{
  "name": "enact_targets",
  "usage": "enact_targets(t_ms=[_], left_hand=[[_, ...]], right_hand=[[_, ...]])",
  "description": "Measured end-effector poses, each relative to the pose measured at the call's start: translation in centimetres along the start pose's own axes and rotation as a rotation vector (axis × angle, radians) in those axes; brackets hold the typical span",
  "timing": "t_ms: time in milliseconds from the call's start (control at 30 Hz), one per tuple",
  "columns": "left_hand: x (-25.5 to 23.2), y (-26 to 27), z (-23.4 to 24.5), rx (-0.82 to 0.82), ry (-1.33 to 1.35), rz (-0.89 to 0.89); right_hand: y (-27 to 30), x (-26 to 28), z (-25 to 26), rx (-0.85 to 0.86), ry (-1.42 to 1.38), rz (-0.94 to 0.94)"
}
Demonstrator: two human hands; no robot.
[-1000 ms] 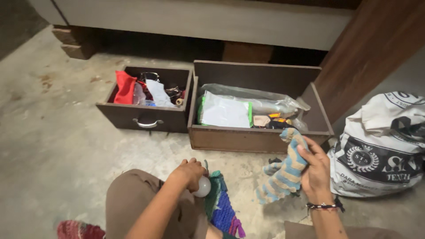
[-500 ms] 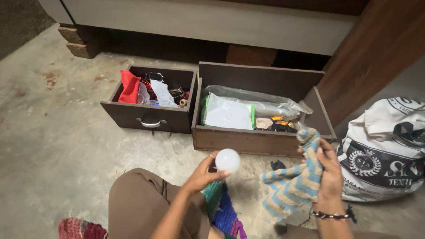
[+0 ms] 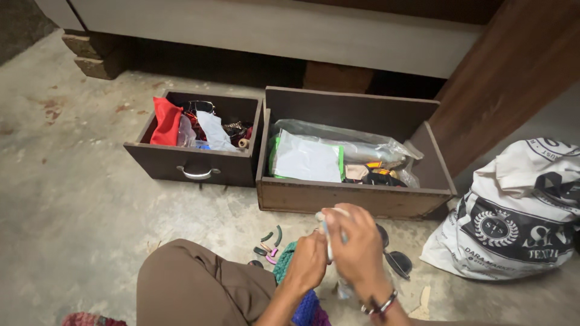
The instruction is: The person sits on the floor and wipes several small items with a cloth, including a black bottle, a brass ring, pliers, a light bulb, and a small black device. Each item is wiped and then placed into an open drawer.
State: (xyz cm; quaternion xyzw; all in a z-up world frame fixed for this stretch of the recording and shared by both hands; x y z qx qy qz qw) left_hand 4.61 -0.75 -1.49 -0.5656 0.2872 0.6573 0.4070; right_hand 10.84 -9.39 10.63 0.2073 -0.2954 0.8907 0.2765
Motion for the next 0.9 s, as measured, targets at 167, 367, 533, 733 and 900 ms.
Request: enact_targets(t_ms=[167,367,533,733,900], left_hand=[[-2.6,1.1,1.7,-0.109,-0.208,-0.119],[-5.2,2.2,-0.3,-0.35,0.122,-0.22],[-6.2,1.9,-1.1,-0.412,0.093,-0.096],[-6.3,-0.3,-1.6,-0.493,0.007,-0.1],[-6.6,-1.5,-1.1,-0.499,-0.267,-0.207]], right_hand=[[-3.3,-4.7,-3.0,0.547,-0.768,-0.418],[-1.6,-5.2,-4.0,0.499,-1.7,-0.484],[0.7,-8.1,-4.6,0.346,-1.814,-0.422],[2.8,-10.3,-5.1,-0.047,-1.349,-0.61],[6.2,-8.3,-5.0,-0.049,-1.398,-0.859]])
Point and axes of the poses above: each hand's wrist, its own y-axis away from the middle knuckle, its own z-axis out of the back of the hand, x = y × z, the point moved 5 cm from there along -y, towards the middle knuckle, and after that the axes turned 5 degrees about x, right-handed, at the moved point
